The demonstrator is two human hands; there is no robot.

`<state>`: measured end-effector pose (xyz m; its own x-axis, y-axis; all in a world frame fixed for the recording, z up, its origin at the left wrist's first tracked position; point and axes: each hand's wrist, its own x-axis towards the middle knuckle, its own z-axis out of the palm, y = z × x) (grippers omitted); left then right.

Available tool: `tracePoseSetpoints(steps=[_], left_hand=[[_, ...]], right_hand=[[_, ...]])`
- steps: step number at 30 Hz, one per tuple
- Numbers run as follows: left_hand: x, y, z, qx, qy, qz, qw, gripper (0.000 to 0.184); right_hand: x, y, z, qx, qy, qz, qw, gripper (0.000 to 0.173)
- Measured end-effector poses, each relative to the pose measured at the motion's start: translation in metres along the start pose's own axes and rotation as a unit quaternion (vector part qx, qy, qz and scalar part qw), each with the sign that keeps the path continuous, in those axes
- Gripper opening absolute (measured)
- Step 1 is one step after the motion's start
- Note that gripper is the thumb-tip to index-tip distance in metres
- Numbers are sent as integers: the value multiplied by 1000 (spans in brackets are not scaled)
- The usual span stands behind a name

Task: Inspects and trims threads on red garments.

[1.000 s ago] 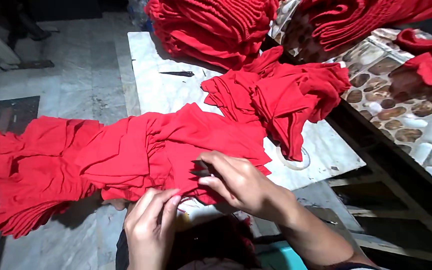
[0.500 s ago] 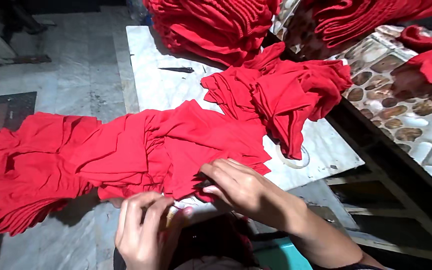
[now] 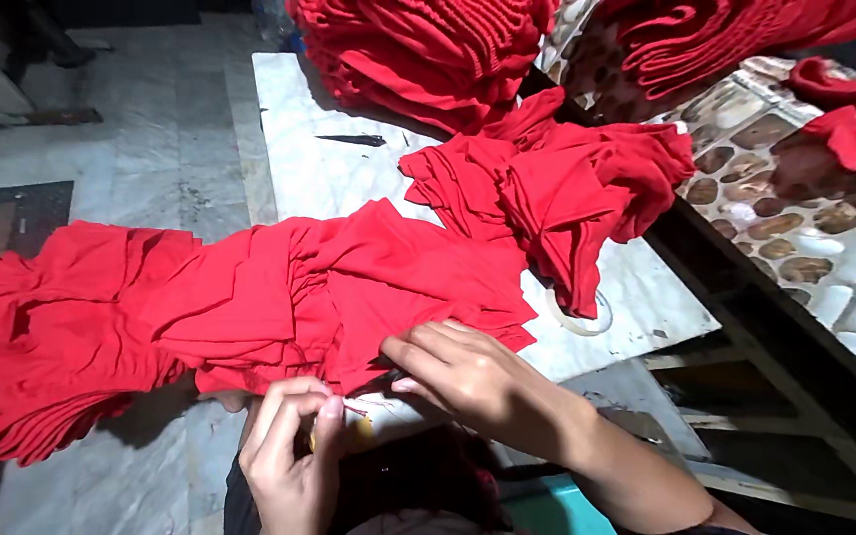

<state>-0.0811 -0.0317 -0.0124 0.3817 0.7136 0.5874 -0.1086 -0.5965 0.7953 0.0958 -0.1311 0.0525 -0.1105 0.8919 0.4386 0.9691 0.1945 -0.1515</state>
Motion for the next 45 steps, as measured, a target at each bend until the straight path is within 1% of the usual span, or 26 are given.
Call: tracePoseSetpoints(steps=[1, 3, 5, 7, 9, 12, 14, 16, 19, 26, 29, 31, 33, 36, 41, 45], left_hand=[[-3, -2, 1, -27, 1, -36, 999, 25], [-5, -6, 3, -38, -6, -84, 996, 21], [-2, -5, 4, -40, -34, -122, 991, 25], [3, -4, 6, -80, -61, -147, 984, 24], [5, -3, 7, -140, -73, -154, 975, 22], [6, 1, 12, -166, -68, -154, 972, 22], [7, 4, 16, -165, -46, -150, 974, 14], [9, 4, 16, -181, -38, -143, 972, 10], [10, 4, 13, -194, -46, -132, 971, 11], [10, 3, 13, -152, -38, -102, 982, 14], [10, 3, 13, -140, -44, -92, 985, 15], [10, 4, 14, -136, -43, -85, 986, 16], [11, 3, 14, -138, -45, -84, 986, 16], [10, 2, 13, -141, -51, -87, 985, 17], [9, -1, 11, -162, -54, -99, 980, 16], [10, 3, 13, -171, -58, -106, 978, 15]], right_hand=[[-1, 1, -2, 11, 4, 4, 1000, 30], [-2, 4, -2, 30, 7, 11, 999, 31], [-3, 3, -1, 32, 4, 14, 999, 30], [-2, 1, 1, 23, 4, 15, 1000, 30], [-1, 1, 2, 19, 6, 16, 1000, 29], [0, 0, 3, 15, 6, 15, 1000, 27], [1, -1, 6, 7, 10, 11, 1000, 25], [2, 0, 7, 3, 11, 8, 1000, 25], [1, 1, 6, 10, 9, 6, 1000, 27], [2, 5, 3, 41, -1, -5, 999, 29], [3, 5, 5, 32, 4, -10, 999, 27], [4, 6, 7, 27, 13, -19, 999, 22], [5, 7, 9, 26, 22, -27, 999, 19], [4, 10, 10, 34, 32, -32, 998, 21], [1, 10, 9, 35, 22, -35, 999, 24], [3, 8, 10, 18, 26, -40, 999, 21]])
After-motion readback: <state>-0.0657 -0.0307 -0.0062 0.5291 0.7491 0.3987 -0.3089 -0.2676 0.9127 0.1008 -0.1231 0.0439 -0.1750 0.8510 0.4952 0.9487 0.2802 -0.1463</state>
